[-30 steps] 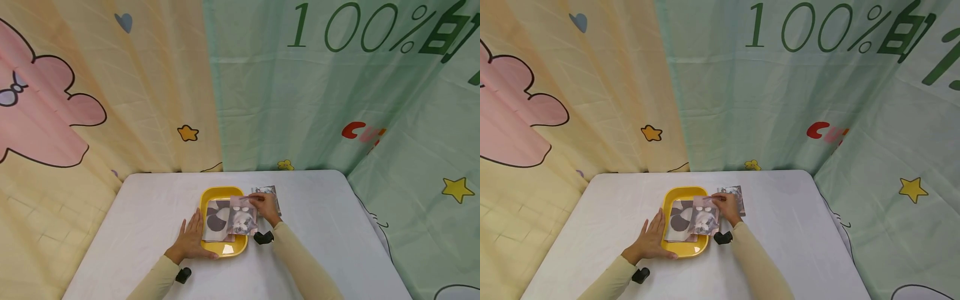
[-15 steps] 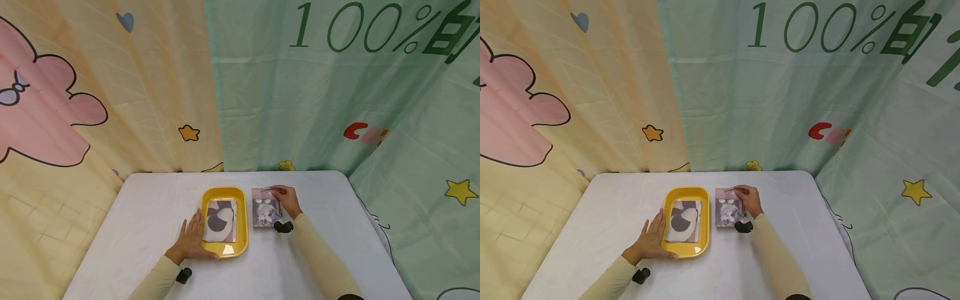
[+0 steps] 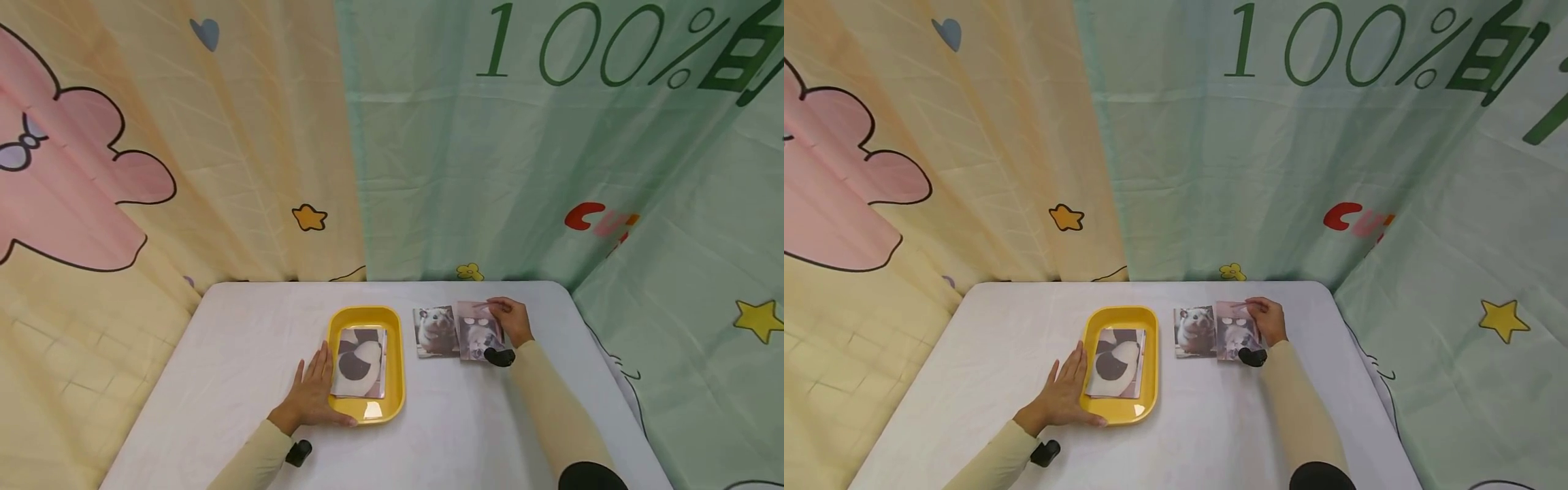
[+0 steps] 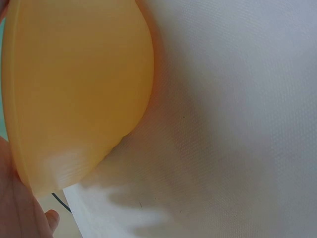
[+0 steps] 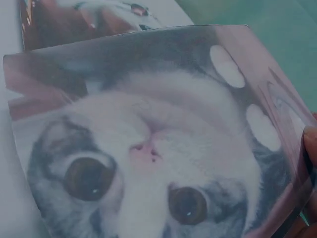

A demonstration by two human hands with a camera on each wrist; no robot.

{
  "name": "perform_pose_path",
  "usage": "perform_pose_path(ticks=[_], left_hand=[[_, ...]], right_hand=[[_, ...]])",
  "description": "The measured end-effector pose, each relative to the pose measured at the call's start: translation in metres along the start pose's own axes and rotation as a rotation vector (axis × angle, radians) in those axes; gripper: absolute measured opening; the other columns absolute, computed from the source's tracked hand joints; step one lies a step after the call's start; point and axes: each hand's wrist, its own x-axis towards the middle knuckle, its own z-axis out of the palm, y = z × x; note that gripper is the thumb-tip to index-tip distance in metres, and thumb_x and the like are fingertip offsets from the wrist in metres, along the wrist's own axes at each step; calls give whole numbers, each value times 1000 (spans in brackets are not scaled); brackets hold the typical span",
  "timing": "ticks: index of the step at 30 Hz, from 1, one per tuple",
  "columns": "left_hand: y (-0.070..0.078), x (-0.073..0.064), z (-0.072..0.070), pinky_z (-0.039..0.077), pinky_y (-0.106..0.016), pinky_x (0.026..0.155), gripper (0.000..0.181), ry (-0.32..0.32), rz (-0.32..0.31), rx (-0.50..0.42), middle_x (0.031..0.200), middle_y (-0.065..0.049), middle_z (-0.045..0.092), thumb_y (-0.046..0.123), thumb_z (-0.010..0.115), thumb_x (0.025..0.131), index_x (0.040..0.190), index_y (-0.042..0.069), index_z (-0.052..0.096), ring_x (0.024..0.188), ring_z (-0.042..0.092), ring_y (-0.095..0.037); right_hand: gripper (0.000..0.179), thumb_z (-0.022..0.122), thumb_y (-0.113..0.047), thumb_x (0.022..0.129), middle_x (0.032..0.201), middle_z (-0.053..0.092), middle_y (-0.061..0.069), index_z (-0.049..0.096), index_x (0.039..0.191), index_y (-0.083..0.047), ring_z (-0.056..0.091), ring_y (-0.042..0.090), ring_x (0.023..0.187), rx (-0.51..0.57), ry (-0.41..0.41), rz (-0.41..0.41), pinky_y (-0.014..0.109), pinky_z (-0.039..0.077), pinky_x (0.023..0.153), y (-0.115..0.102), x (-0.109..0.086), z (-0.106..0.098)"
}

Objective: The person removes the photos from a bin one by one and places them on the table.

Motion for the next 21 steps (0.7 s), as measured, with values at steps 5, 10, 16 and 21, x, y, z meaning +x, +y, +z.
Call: perform_pose_path(ticks=[5,10,16,21], left_hand=[[1,-1,-1,2,-59,114,151,-7,-14,4,159,-24,-5,83,70,51,151,-8,3,146,6,-38],[-1,1,2,0,-59,114,152,-12,-12,5,159,-22,-7,86,66,50,151,-6,1,146,5,-37],[-2,1,1,2,-60,113,151,-1,6,10,159,-23,-6,86,66,51,151,-8,3,146,6,-39],[0,0,2,3,-61,113,150,7,11,5,159,-24,-5,85,67,52,150,-9,4,146,7,-40]], right_hand=[[25,57,-4,96,118,63,25,64,118,7,58,22,99,-106,-16,30,25,49,80,3,8,-6],[24,55,-2,96,125,57,29,63,117,8,51,37,114,-185,-18,43,48,42,97,8,14,-8],[27,55,-3,94,113,60,27,64,119,5,54,34,97,-243,9,53,40,48,81,18,23,-4],[38,53,-5,95,123,56,31,54,132,5,54,43,106,-269,-21,60,48,49,88,20,20,-4]])
